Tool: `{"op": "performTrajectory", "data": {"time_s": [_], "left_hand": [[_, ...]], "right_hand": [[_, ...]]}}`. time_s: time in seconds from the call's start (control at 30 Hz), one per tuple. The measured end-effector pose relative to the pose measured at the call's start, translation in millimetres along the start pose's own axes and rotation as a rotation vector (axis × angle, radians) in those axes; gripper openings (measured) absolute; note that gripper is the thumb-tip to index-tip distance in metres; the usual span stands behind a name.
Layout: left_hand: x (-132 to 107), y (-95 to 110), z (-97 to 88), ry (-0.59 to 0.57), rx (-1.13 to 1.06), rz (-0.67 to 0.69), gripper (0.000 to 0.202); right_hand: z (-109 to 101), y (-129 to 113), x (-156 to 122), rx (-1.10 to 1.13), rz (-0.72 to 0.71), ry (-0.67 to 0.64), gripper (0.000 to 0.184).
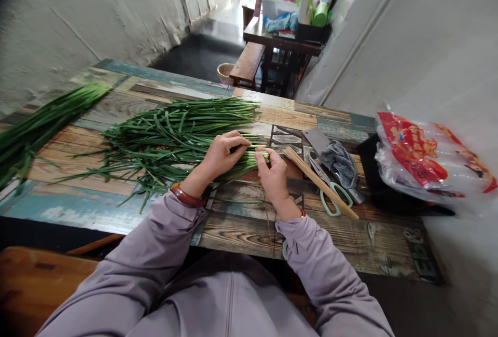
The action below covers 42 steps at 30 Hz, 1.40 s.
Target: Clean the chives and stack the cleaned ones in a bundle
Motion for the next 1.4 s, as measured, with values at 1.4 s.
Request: {"op": "performTrajectory", "data": {"time_s": [1.4], "left_hand": [[0.0,3.6,6.8,0.016,0.023,0.01,0.017]], "right_hand": [[-1.7,6.6,0.7,-0.111,-0.053,-0.031,0.041]]}}
Point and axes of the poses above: each hand's wrist, its own x-axis towards the middle knuckle, its own z-axis out of the palm, y = z × x, the point moved 3 cm from there along x, towards the middle knuckle, and after that the axes turned 11 degrees about x, right-handed, at the moved point
